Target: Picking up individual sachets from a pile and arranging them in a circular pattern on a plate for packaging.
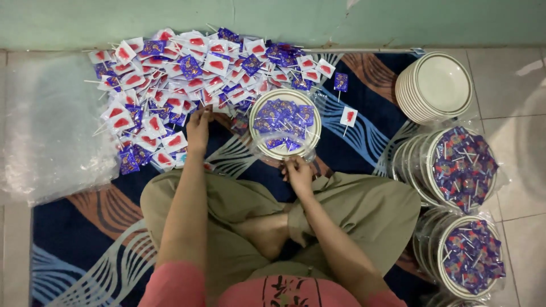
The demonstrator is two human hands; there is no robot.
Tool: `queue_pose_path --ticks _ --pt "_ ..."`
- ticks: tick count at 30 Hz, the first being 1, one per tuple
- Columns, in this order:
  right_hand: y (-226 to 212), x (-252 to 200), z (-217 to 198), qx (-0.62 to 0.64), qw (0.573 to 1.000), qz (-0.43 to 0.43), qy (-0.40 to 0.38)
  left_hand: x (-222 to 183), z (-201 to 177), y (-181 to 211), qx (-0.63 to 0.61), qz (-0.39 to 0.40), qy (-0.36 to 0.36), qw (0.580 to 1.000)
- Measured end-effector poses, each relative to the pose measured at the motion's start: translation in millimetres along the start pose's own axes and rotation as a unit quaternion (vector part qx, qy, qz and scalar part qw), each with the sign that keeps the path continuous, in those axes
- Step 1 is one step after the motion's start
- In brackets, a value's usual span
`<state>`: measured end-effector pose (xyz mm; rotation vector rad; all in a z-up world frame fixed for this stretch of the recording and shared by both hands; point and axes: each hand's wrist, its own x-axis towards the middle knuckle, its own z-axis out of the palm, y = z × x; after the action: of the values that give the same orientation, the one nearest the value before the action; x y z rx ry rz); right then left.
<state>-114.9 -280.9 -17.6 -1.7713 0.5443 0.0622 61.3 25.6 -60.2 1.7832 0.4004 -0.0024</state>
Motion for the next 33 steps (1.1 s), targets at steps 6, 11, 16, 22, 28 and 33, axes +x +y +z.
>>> queue_pose_path --ticks 6,11,16,22,28,33 --pt "-7 -5 0 -0.016 1.000 -0.010 0.012 -17 -8 -4 0.038 -0.031 0.107 0.993" --pt "-7 -5 -1 -0.022 0.999 -0.033 -0.003 -37 -13 -6 0.004 -0.061 0.103 0.993" --pt "-14 -10 -1 -0.028 0.999 -0.044 -0.012 -68 -2 0 -0.082 -0.092 0.022 0.992" --pt "-55 -47 -2 0.020 0.986 -0.115 -0.121 -121 12 43 -0.026 -0.120 -0.304 0.945" --pt "-27 -31 4 -0.021 0.984 -0.123 -0.128 -131 12 53 -0.122 -0.173 -0.398 0.892" --pt "3 -6 -8 0.031 0.999 -0.027 0.014 -99 7 40 0.049 -0.037 -0.250 0.966"
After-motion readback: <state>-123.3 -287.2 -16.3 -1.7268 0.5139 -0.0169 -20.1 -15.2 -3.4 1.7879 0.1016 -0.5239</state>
